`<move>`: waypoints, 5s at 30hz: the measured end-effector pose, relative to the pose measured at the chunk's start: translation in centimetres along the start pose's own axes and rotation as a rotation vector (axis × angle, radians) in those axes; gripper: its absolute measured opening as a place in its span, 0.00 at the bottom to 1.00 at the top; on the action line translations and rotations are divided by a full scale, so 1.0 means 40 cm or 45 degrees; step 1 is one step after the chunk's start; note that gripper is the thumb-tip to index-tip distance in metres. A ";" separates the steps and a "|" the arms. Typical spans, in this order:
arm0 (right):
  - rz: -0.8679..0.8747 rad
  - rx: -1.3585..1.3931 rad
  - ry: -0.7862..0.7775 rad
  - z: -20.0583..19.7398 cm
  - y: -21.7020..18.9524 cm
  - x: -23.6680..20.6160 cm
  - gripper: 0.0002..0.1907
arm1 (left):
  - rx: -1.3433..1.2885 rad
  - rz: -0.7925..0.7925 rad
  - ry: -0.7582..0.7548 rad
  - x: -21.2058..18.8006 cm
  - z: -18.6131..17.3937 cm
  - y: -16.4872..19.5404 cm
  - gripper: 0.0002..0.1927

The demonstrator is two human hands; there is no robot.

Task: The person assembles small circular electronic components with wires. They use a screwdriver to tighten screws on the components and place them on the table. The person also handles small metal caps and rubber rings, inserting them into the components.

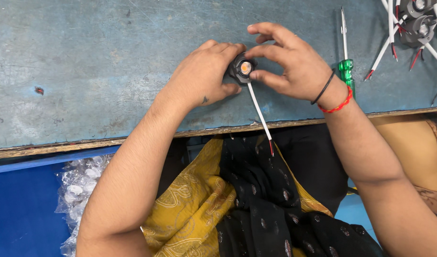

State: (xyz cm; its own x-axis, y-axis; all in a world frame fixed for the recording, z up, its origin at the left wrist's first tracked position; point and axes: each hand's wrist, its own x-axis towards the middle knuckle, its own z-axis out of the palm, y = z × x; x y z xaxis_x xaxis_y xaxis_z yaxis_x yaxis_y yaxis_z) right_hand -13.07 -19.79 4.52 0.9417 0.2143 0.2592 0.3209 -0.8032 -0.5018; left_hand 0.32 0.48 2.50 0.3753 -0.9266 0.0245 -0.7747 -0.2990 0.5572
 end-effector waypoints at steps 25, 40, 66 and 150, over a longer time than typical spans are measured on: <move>-0.024 -0.187 -0.006 0.027 0.001 0.002 0.18 | -0.013 0.034 0.011 -0.001 -0.002 -0.003 0.41; -0.042 -0.201 0.011 0.014 -0.006 0.001 0.12 | 0.003 0.030 0.020 -0.001 -0.001 -0.003 0.41; -0.004 -0.100 -0.050 0.033 -0.009 0.001 0.08 | -0.006 0.034 0.024 -0.001 0.003 -0.006 0.43; -0.014 -0.265 0.021 0.032 0.009 -0.003 0.17 | 0.023 0.104 0.087 -0.004 0.008 -0.012 0.39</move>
State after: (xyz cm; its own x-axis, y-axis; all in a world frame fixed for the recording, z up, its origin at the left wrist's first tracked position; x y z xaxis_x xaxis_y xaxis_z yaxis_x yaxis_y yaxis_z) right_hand -12.92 -19.40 3.26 0.9359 0.2162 0.2782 0.3021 -0.8988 -0.3177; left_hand 0.45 0.70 1.96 0.3439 -0.9305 0.1259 -0.8127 -0.2278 0.5362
